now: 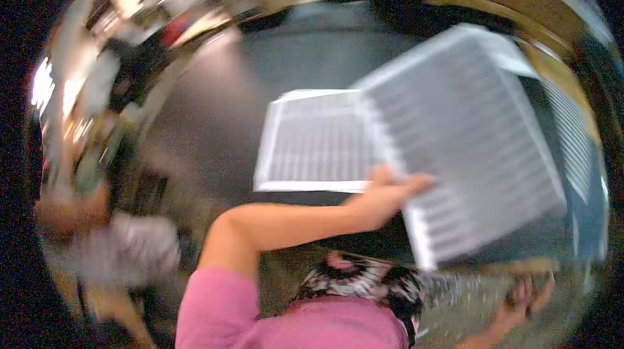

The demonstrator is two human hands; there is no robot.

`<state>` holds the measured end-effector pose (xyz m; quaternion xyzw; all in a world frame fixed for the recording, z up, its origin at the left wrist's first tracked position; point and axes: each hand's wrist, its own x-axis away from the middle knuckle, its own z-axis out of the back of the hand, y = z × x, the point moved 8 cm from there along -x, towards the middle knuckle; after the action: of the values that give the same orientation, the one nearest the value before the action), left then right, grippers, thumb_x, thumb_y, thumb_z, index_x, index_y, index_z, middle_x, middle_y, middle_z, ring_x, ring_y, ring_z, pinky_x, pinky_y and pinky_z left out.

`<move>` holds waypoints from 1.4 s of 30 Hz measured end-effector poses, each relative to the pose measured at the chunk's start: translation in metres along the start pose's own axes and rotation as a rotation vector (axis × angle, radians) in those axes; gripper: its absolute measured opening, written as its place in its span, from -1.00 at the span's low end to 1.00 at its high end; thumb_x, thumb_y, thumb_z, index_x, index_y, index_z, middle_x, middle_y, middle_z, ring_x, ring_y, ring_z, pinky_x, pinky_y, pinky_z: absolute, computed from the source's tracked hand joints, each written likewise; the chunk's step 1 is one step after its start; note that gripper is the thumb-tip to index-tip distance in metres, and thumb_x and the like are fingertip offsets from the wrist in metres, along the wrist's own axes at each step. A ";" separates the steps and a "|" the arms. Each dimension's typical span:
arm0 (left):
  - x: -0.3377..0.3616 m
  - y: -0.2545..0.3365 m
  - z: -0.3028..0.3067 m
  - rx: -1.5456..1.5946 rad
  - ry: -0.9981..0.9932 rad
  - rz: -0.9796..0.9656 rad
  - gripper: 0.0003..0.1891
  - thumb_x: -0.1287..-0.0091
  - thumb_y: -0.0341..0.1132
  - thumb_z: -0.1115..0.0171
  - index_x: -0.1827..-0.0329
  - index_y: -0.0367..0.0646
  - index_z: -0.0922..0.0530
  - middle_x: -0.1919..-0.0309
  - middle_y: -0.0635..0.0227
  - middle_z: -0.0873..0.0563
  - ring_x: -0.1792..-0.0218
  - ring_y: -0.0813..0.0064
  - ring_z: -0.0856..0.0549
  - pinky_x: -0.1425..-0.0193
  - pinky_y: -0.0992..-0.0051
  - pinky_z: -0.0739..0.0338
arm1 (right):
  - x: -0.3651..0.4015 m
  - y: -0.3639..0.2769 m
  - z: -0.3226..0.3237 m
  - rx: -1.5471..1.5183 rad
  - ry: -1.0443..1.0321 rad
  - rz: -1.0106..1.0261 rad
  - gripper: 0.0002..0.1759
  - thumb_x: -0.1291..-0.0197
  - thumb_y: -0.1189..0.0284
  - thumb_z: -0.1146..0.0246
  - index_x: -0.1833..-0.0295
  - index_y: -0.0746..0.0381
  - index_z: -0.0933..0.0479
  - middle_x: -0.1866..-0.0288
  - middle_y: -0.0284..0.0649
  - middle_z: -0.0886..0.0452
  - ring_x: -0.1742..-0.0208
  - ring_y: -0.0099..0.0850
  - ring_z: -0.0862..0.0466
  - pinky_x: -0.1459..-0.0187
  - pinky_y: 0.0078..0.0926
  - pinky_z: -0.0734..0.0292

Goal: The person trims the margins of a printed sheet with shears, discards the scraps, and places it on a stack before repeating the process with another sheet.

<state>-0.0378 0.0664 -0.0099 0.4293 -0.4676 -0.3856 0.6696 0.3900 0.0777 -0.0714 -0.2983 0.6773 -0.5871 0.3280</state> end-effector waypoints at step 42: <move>-0.026 -0.008 0.018 0.831 0.001 -0.166 -0.73 -0.27 -0.32 -0.19 0.62 -0.12 -0.49 0.66 0.47 -0.55 0.70 0.70 -0.45 0.55 0.66 -0.36 | 0.069 -0.079 -0.081 0.274 -0.450 0.006 -0.50 0.20 0.49 -0.50 0.13 0.33 -0.41 0.54 -0.39 -0.51 0.47 -0.70 -0.50 0.46 -0.76 -0.37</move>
<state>-0.0624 0.0838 -0.0219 0.6992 -0.5467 -0.2167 0.4066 0.2852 0.0616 0.0086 -0.3723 0.5026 -0.5913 0.5092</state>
